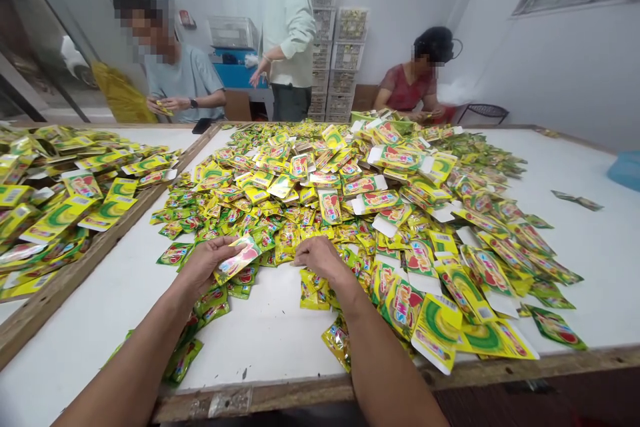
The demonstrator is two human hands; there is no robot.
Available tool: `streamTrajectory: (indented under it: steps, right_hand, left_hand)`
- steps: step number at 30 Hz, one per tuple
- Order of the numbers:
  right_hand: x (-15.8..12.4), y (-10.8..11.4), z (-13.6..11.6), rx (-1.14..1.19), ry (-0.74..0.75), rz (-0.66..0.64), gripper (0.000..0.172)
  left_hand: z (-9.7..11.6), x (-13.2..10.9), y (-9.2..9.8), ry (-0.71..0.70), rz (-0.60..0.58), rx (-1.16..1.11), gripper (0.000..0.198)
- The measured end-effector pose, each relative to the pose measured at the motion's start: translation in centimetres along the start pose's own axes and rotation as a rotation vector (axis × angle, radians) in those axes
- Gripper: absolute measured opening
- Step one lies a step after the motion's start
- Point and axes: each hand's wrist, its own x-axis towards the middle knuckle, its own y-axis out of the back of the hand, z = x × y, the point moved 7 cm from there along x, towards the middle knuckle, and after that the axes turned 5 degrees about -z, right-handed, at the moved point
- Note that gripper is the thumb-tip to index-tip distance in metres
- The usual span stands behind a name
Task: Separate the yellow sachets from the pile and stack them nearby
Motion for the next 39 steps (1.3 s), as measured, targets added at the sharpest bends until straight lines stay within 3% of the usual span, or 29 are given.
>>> streamTrajectory:
  steps: [2,5,9,13,19,26,30,35,39]
  right_hand:
    - [-0.2,0.3,-0.8,-0.080,0.032,0.000,0.016]
    - [-0.5,0.8,-2.3,-0.191,0.099,0.124,0.024]
    - [-0.2,-1.5,-3.6,-0.343,0.201,0.038,0.046]
    - [0.6,-2.9,-3.8,-0.493,0.152,0.016,0.034]
    - [1.7,-3.0,-3.6,-0.664,-0.025,0.044,0.035]
    - [1.4,-1.4,-2.3,-0.582,-0.110,0.132,0.049]
    - [1.3,-1.9,-3.2,-0.651,-0.004,0.061,0.056]
    - [1.5,-1.8,-2.5,-0.553,-0.030,0.070,0.036]
    - [1.0,0.3,-1.7,-0.139,-0.010,0.279,0.023]
  left_hand:
    - [0.2,-0.2,0.0,0.015,0.010,-0.038,0.038]
    - [0.6,-0.5,-0.3,0.018,0.009,-0.062,0.037]
    - [0.7,-0.7,-0.6,0.020,-0.003,-0.057,0.036]
    - [0.5,-0.5,-0.6,0.013,-0.009,-0.035,0.035]
    - [-0.1,0.1,-0.3,0.013,0.001,0.016,0.038]
    - [0.0,0.0,-0.1,-0.018,0.031,0.058,0.041]
    - [0.0,-0.1,-0.4,-0.009,0.021,0.084,0.039]
    - [0.3,-0.3,-0.4,-0.033,0.027,0.119,0.040]
    - [0.3,-0.2,-0.3,-0.041,0.026,0.138,0.039]
